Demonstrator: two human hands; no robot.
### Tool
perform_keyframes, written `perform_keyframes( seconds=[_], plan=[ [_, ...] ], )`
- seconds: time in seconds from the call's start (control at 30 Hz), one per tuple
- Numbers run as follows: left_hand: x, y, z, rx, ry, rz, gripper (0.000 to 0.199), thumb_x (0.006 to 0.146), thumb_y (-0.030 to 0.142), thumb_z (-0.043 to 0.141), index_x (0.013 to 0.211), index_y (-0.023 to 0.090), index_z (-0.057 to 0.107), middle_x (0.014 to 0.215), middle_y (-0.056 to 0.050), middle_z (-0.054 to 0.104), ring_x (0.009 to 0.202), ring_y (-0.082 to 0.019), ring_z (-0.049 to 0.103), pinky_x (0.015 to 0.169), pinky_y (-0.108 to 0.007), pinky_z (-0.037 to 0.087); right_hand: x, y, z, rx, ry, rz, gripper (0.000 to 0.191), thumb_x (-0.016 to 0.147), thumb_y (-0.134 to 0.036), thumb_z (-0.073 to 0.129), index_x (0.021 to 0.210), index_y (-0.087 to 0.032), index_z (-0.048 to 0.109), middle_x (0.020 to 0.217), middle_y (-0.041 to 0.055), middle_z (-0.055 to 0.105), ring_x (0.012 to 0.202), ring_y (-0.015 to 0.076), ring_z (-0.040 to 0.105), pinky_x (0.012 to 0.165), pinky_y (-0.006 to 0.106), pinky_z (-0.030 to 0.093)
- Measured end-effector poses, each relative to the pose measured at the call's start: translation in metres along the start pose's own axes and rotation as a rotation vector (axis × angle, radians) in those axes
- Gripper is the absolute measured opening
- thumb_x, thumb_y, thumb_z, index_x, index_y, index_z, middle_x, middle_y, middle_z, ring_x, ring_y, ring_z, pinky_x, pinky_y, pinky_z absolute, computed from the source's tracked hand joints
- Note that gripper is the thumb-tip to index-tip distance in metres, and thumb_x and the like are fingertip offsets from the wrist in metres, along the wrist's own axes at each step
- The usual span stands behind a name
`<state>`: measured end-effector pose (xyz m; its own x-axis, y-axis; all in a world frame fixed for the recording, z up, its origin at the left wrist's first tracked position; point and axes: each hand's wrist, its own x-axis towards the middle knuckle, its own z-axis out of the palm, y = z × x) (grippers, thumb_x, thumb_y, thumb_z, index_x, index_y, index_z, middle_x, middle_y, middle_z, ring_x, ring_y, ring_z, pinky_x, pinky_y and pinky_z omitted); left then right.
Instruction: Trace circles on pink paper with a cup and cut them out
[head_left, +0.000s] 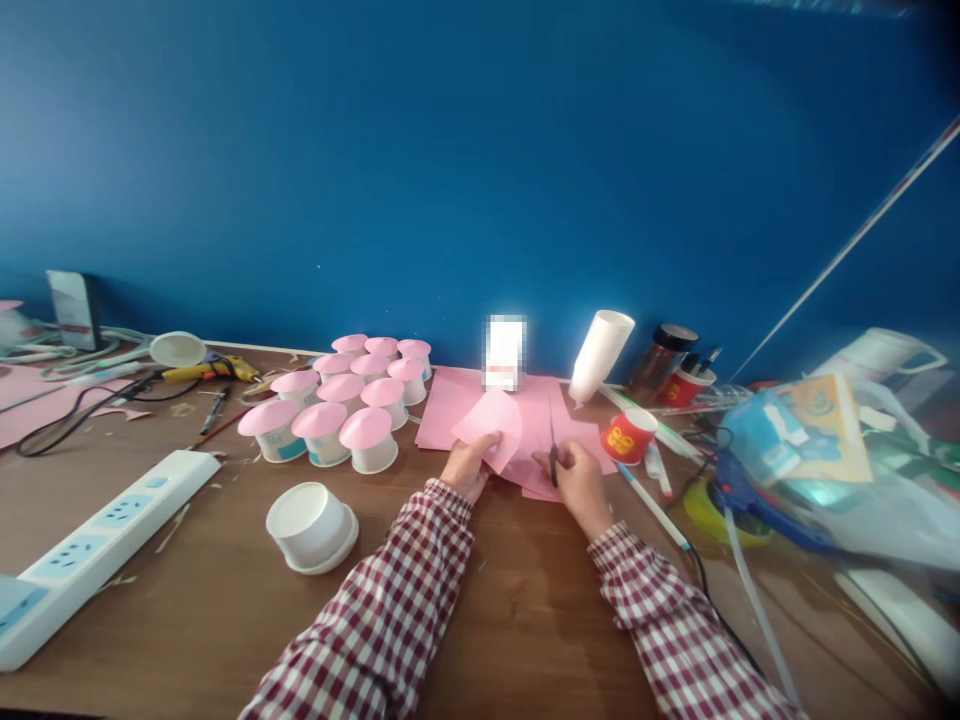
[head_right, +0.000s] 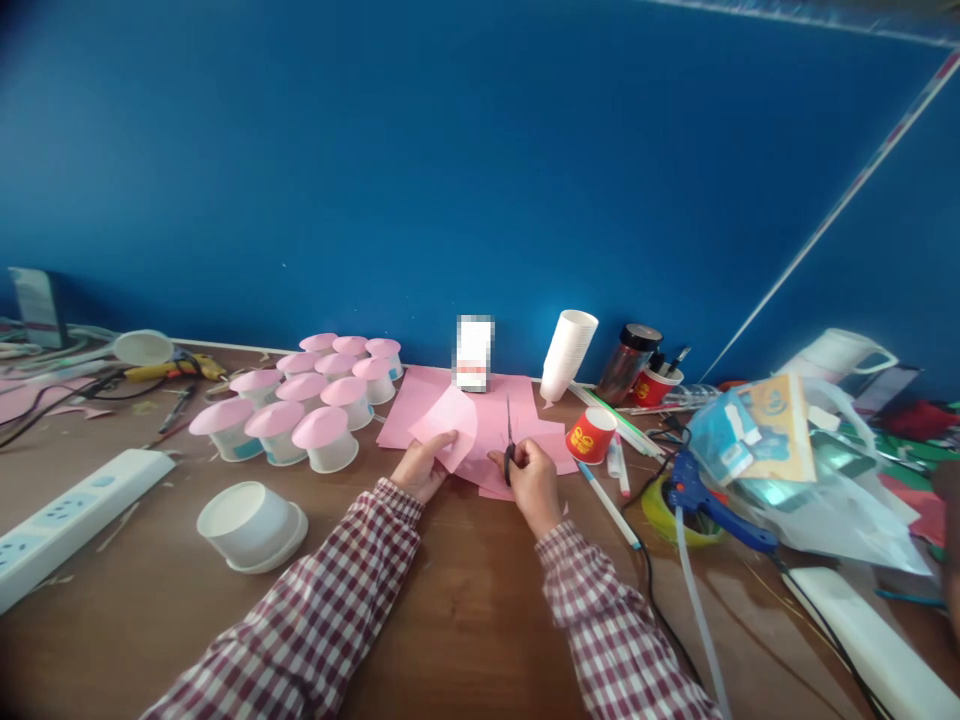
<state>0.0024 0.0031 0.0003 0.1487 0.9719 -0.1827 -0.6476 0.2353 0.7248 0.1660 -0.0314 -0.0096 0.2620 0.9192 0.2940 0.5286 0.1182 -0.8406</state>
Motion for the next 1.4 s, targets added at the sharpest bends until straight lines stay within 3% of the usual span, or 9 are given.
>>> perform_keyframes(
  seconds=[0.2,0.33,0.6,0.8,1.0,1.17,1.27,1.4],
  plan=[
    [-0.001,-0.001,-0.001,0.0,0.003,-0.011,0.028,0.062,0.018,0.075,0.086,0.011,0.064,0.085,-0.007,0.069,0.077,-0.017,0.064,0.067,-0.026,0.054,-0.003,-0.001,0.001,0.122,-0.074,0.048,0.048,0.072,-0.057,0.063,0.06,-0.023,0.031,0.053,-0.002,0.056,0.048,0.0142,0.055,0.046,0.024,0.04],
    [-0.003,0.0,-0.001,-0.002,0.014,-0.014,0.029,0.062,0.017,0.075,0.088,0.012,0.064,0.089,-0.008,0.069,0.08,-0.017,0.065,0.072,-0.027,0.053,-0.002,-0.001,0.002,0.005,-0.038,-0.007,0.054,0.07,-0.057,0.065,0.057,-0.024,0.025,0.048,-0.0035,0.049,0.049,0.0142,0.052,0.046,0.024,0.036],
    [-0.001,-0.003,-0.001,0.022,0.012,-0.008,0.028,0.062,0.017,0.075,0.087,0.01,0.065,0.087,-0.009,0.069,0.079,-0.018,0.065,0.071,-0.028,0.054,0.0,0.003,0.003,-0.003,-0.027,-0.088,0.043,0.069,-0.056,0.065,0.061,-0.023,0.039,0.062,-0.0003,0.057,0.057,0.0145,0.051,0.054,0.026,0.041],
    [-0.005,0.002,0.002,-0.002,0.0,-0.009,0.022,0.063,0.017,0.075,0.082,0.011,0.065,0.084,-0.008,0.069,0.077,-0.016,0.065,0.069,-0.026,0.053,-0.003,-0.004,0.0,0.079,-0.051,-0.02,0.046,0.07,-0.054,0.066,0.06,-0.023,0.034,0.052,-0.0022,0.054,0.05,0.014,0.052,0.048,0.024,0.039],
    [-0.009,0.004,0.0,-0.153,-0.117,-0.042,0.019,0.065,0.016,0.074,0.081,0.012,0.065,0.081,-0.004,0.068,0.076,-0.013,0.064,0.074,-0.024,0.052,-0.007,-0.009,0.002,0.229,-0.08,0.004,0.044,0.07,-0.053,0.068,0.061,-0.022,0.038,0.054,-0.0017,0.056,0.053,0.0146,0.056,0.048,0.024,0.042],
    [-0.007,0.005,-0.003,-0.254,-0.088,-0.067,0.014,0.067,0.015,0.073,0.077,0.013,0.064,0.075,-0.002,0.066,0.069,-0.009,0.061,0.068,-0.02,0.051,-0.006,-0.009,0.004,0.423,-0.039,0.133,0.042,0.069,-0.053,0.068,0.069,-0.02,0.042,0.062,0.0001,0.061,0.051,0.013,0.058,0.041,0.021,0.042],
    [-0.009,0.004,-0.002,-0.14,-0.173,-0.062,0.022,0.07,0.019,0.071,0.089,0.012,0.064,0.085,-0.006,0.068,0.077,-0.014,0.064,0.071,-0.025,0.051,-0.006,-0.009,0.003,0.516,-0.095,0.18,0.041,0.069,-0.049,0.069,0.067,-0.02,0.041,0.061,-0.0004,0.062,0.047,0.0104,0.056,0.039,0.019,0.041],
    [-0.014,0.001,0.001,0.022,-0.417,-0.114,0.034,0.071,0.026,0.069,0.098,0.007,0.062,0.088,-0.015,0.068,0.078,-0.025,0.066,0.061,-0.032,0.052,-0.009,-0.012,0.004,0.575,-0.368,0.167,0.039,0.066,-0.041,0.073,0.066,-0.02,0.041,0.051,-0.0047,0.057,0.043,0.01,0.055,0.034,0.016,0.035]
  ],
)
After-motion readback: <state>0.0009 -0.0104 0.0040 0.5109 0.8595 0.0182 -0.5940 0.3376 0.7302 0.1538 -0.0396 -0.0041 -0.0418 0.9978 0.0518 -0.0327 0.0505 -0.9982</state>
